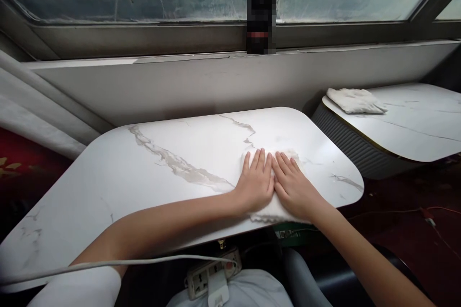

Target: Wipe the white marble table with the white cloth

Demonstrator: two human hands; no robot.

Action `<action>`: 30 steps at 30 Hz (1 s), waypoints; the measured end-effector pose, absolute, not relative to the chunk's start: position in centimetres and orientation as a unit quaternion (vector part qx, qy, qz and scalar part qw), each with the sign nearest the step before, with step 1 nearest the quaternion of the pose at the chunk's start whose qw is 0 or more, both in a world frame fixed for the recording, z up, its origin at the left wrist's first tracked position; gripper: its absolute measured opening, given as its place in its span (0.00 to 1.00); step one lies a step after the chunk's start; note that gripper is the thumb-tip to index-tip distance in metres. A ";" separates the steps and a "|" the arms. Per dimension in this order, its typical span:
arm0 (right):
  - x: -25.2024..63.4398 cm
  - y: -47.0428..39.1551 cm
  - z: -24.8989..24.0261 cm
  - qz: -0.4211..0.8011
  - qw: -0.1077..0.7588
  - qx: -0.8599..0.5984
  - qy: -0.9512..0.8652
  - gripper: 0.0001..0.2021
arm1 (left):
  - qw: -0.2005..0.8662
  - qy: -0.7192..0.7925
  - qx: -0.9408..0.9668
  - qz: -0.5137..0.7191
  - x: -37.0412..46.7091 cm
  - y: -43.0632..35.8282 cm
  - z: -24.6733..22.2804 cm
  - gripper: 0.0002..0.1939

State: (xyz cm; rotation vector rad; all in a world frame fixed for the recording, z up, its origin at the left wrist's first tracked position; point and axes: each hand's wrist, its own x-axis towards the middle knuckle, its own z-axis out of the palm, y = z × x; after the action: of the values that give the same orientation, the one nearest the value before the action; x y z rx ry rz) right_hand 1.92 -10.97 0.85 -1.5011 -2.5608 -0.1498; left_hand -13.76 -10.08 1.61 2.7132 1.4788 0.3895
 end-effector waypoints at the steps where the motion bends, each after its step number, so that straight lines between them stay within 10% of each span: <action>1: 1.8 -9.2 0.8 -0.041 0.077 -0.508 -0.857 0.30 | 0.015 0.486 0.864 0.127 -13.8 -8.6 1.6 0.29; 14: 1.3 13.6 -0.1 -0.002 0.142 -0.501 -0.854 0.27 | 0.012 0.623 0.770 0.137 -12.0 9.9 1.1 0.28; 30: 7.2 1.7 -0.1 -0.031 0.145 -0.446 -0.883 0.26 | -0.020 0.579 0.801 0.147 -7.9 -0.1 1.0 0.29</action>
State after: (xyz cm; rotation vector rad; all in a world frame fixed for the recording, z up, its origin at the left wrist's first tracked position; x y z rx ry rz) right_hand 7.16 1.67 -0.09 -1.2851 -2.5432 -0.0884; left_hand -7.89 -0.07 0.97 2.5507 1.8441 0.4672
